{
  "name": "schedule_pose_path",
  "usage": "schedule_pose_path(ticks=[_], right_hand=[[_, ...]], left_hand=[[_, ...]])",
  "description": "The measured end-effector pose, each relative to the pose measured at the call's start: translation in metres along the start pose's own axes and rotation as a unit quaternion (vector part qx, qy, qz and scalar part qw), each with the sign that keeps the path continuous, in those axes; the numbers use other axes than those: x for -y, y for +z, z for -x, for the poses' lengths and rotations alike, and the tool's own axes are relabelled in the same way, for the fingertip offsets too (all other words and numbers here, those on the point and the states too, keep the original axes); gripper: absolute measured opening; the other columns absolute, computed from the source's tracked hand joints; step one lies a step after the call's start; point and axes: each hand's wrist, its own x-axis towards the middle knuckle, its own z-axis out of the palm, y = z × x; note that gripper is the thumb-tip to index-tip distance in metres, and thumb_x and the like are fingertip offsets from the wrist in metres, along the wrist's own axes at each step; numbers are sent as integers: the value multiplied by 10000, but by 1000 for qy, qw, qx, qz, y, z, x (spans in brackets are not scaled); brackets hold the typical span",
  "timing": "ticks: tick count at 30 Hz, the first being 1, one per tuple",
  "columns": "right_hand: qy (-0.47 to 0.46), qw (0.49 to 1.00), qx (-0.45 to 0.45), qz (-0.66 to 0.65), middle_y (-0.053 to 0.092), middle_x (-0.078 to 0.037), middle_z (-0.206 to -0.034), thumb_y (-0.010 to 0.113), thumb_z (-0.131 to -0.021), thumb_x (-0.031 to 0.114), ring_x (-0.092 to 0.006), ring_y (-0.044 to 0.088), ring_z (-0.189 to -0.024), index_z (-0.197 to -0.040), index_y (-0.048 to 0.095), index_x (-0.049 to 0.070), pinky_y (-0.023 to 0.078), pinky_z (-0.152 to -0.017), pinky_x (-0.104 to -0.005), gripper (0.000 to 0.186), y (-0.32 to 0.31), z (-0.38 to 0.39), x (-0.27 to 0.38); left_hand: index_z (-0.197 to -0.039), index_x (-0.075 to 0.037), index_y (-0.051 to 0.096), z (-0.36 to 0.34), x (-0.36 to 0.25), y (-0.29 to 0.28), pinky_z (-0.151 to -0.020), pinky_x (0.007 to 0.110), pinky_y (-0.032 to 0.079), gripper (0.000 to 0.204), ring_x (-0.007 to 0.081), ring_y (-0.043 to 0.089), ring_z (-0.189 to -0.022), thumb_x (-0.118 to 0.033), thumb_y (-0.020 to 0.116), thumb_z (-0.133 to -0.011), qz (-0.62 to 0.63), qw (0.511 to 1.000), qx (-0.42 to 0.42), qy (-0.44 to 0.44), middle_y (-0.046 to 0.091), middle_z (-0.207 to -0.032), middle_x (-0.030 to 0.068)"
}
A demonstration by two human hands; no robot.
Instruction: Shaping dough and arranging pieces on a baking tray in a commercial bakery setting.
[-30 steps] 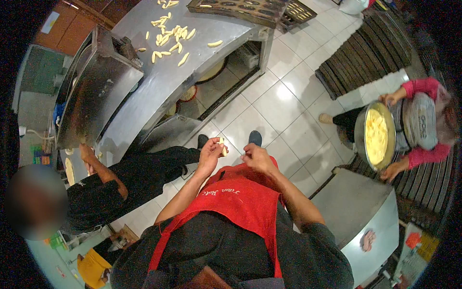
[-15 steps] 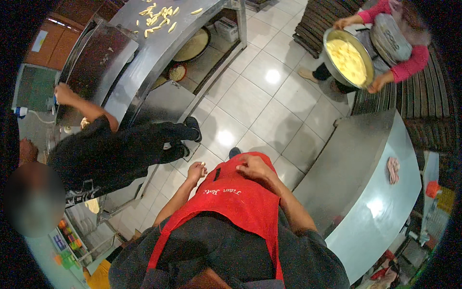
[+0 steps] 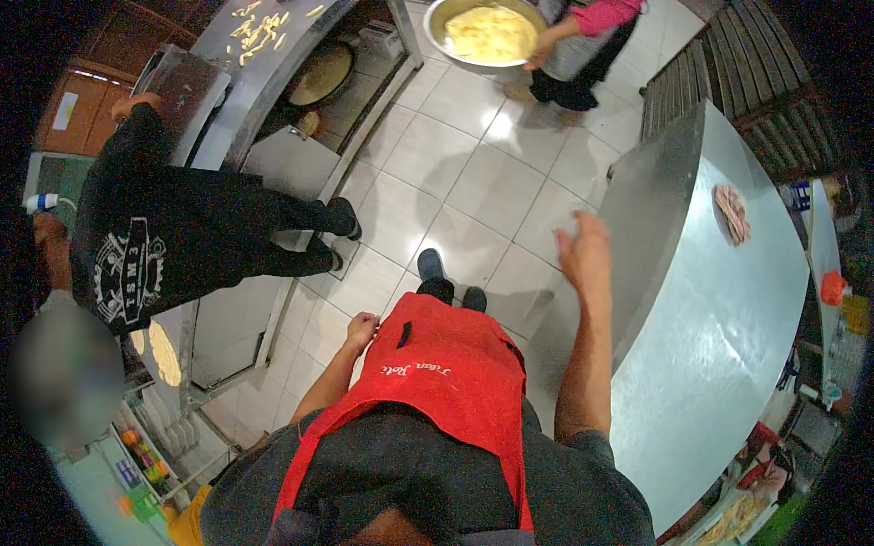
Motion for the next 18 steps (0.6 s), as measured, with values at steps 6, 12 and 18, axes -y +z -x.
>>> schedule_pose_path(ticks=[6,12,18], right_hand=[[124,969,-109,184,548,-299,-1478,738,-982,305,-463,491,-1393,-1463,559,6,439,-1150,-519,594,-36,61,-104],[187,969,-18,160,379,-331,-1641,621,-1056,451,-498,370,-1507,-1590,404,-47,341,-1243,-535,762,-1,142,-170],[75,975,-81,195,318,-329,-1681,651,-1041,419,-495,295,-1560,-1607,355,-77,292,-1267,-541,809,20,213,-201]], left_hand=[[-1078,-18,752,25,40,28,-760,361,573,338,202,718,-798,-334,743,-957,-71,990,-2,119,768,-913,114],[-1104,-18,720,60,61,13,-771,319,573,266,169,687,-842,-247,738,-970,-32,998,19,50,733,-951,64],[-1113,-27,700,93,123,9,-684,306,548,267,146,673,-789,-251,733,-972,34,998,2,58,722,-923,52]])
